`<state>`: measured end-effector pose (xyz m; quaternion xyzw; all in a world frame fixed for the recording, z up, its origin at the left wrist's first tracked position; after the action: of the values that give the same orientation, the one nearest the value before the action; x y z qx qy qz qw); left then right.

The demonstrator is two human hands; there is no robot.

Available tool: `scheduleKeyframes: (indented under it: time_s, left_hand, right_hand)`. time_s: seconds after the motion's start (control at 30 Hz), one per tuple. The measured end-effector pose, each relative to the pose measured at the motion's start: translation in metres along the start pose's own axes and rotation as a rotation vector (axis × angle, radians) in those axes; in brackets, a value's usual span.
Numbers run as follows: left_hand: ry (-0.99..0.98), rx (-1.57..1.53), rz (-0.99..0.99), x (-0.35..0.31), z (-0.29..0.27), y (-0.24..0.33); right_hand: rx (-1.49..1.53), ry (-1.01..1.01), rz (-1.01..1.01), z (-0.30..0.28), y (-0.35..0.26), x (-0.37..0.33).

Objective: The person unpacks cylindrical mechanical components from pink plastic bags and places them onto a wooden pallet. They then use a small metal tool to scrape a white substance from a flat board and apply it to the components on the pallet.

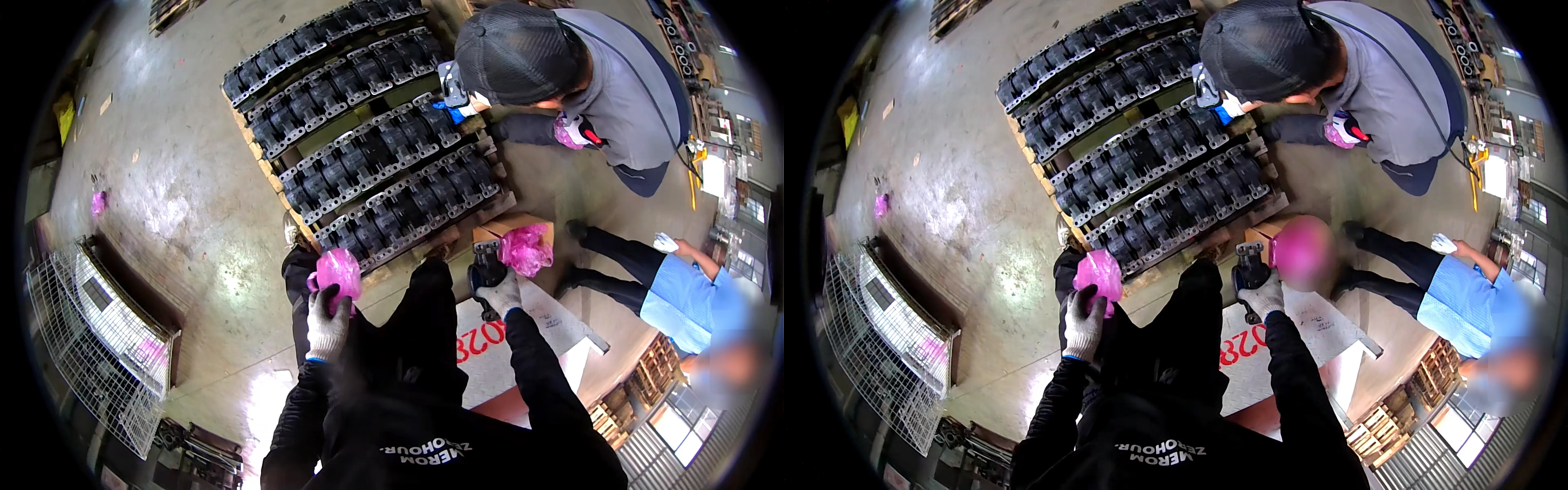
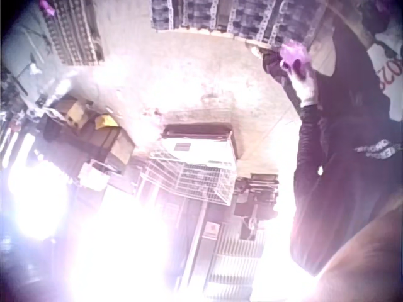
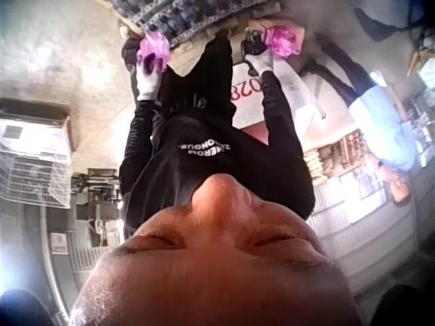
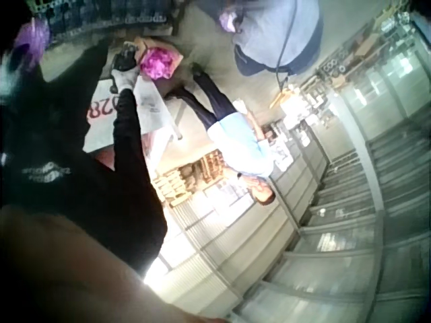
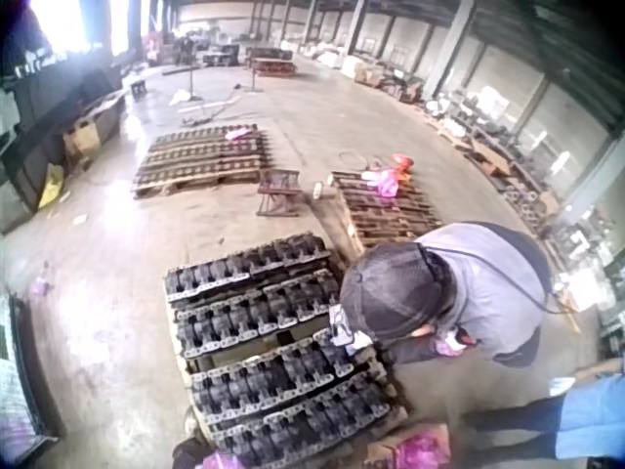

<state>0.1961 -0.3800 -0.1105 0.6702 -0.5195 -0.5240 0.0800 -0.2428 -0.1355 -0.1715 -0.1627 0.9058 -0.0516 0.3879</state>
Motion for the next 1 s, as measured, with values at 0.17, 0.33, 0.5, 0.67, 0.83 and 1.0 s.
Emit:
scheduleKeyframes:
  time_s: [0.17, 0.33, 0.5, 0.67, 0.83, 1.0]
  left_hand:
    - [0.007, -0.054, -0.013, 0.012, -0.002, -0.01]
    - [0.027, -0.041, -0.067, 0.023, -0.013, -0.032]
    - [0.008, -0.008, -0.082, 0.027, -0.015, -0.027]
    - [-0.024, -0.013, -0.105, 0.029, -0.004, -0.025]
    - [-0.04, -0.097, -0.145, 0.032, 0.007, -0.046]
    - [-0.05, -0.054, -0.131, 0.043, 0.012, -0.052]
  right_hand:
    - [0.07, -0.054, -0.005, 0.024, -0.017, 0.01]
    - [-0.01, -0.101, 0.013, 0.043, -0.033, 0.017]
    - [-0.04, -0.119, -0.009, 0.054, -0.047, 0.025]
    - [-0.079, -0.139, -0.015, 0.06, -0.05, 0.036]
    - [-0.095, -0.16, -0.012, 0.062, -0.058, 0.04]
    - [-0.136, -0.171, 0.0, 0.065, -0.067, 0.047]
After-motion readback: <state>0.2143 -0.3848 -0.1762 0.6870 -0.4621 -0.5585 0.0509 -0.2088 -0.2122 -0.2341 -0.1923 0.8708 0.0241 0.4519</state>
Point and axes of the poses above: each hand's wrist, its own x-axis towards the middle knuckle, its own z-axis out of the palm, y = z × x, the point moved 10 cm from there along x, towards the middle knuckle, and after that the axes turned 4 degrees about -z, right-handed, at the moved point
